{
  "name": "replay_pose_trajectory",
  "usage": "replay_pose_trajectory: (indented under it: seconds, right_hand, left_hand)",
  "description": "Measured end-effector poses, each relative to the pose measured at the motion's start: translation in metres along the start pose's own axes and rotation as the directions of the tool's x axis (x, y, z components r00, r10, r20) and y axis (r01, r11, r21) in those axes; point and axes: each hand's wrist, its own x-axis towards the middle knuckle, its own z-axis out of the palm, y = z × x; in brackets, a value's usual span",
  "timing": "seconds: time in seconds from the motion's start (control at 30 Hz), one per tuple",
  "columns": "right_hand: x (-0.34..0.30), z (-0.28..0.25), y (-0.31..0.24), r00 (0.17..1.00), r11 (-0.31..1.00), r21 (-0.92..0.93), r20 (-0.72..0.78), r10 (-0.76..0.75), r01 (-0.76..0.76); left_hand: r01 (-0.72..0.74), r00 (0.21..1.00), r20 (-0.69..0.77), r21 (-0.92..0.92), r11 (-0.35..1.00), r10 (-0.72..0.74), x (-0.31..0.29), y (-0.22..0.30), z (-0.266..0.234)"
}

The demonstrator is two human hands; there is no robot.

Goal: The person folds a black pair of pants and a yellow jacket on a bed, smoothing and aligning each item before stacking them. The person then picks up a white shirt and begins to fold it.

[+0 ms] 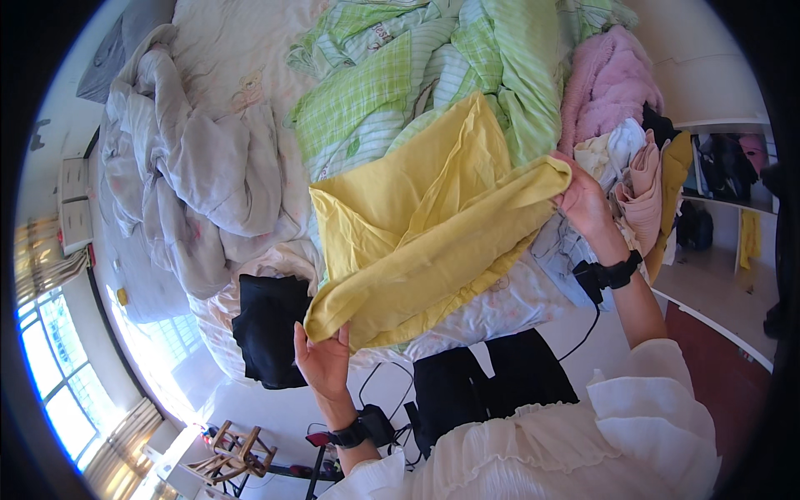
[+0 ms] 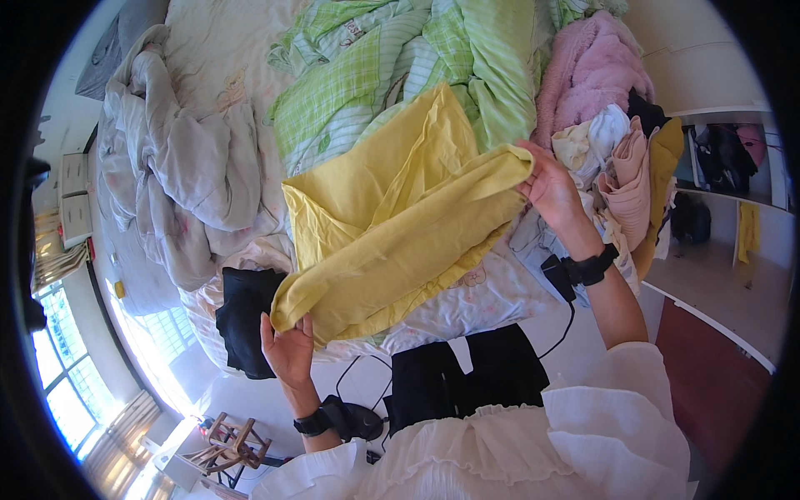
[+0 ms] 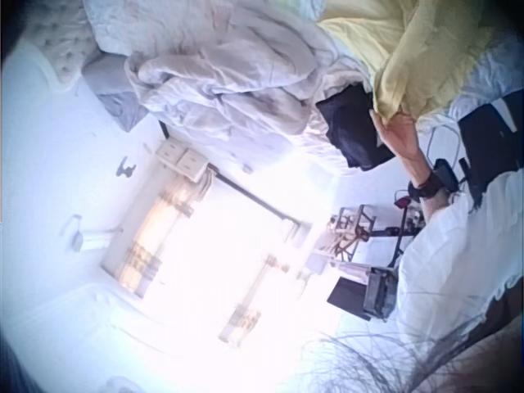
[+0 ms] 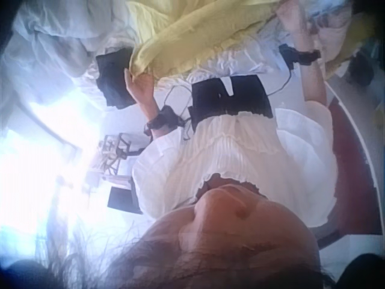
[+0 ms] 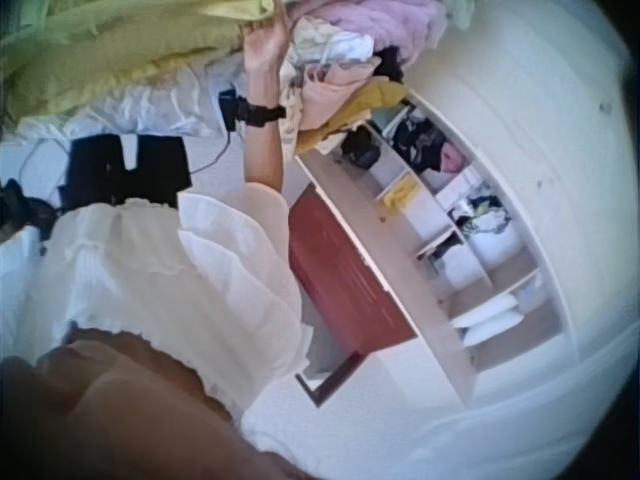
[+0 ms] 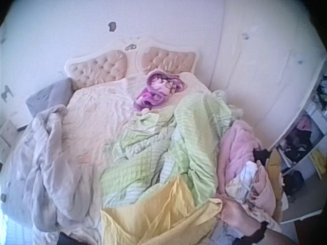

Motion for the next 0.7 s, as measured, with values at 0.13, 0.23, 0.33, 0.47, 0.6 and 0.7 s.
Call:
replay_pose_trajectory:
  seconds: [0.13, 0.23, 0.33, 0.47, 0.6, 0.7]
  right_hand:
    - [0.025, 0.015, 0.025, 0.978, 0.937, -0.343, -0.158, -0.135, 0.074]
    - [-0.002, 0.031, 0.063, 0.900, 0.389, -0.893, 0.040, -0.434, 0.227]
    - [-0.009, 0.048, 0.085, 0.759, -0.353, -0.804, 0.581, -0.294, 0.479]
    - [0.044, 0.055, 0.106, 0.694, -0.537, -0.632, 0.711, -0.115, 0.559]
    - [0.072, 0.039, 0.093, 0.710, -0.576, -0.616, 0.699, -0.084, 0.538]
    - [0.054, 0.026, 0.073, 0.711, -0.562, -0.669, 0.677, -0.192, 0.485]
  left_hand:
    - [-0.160, 0.929, -0.121, 0.721, 0.674, 0.350, 0.038, -0.017, 0.017]
    - [-0.310, 0.769, 0.456, 0.879, -0.362, 0.447, 0.037, -0.047, 0.015]
    - [-0.377, 0.761, 0.646, 0.516, -0.769, 0.061, 0.050, -0.074, 0.009]
    - [-0.347, 0.794, 0.605, 0.366, -0.864, -0.062, 0.101, -0.087, -0.005]
    - [-0.338, 0.806, 0.590, 0.396, -0.854, -0.046, 0.108, -0.077, -0.020]
    - [-0.259, 0.789, 0.603, 0.500, -0.827, 0.118, 0.094, -0.060, -0.029]
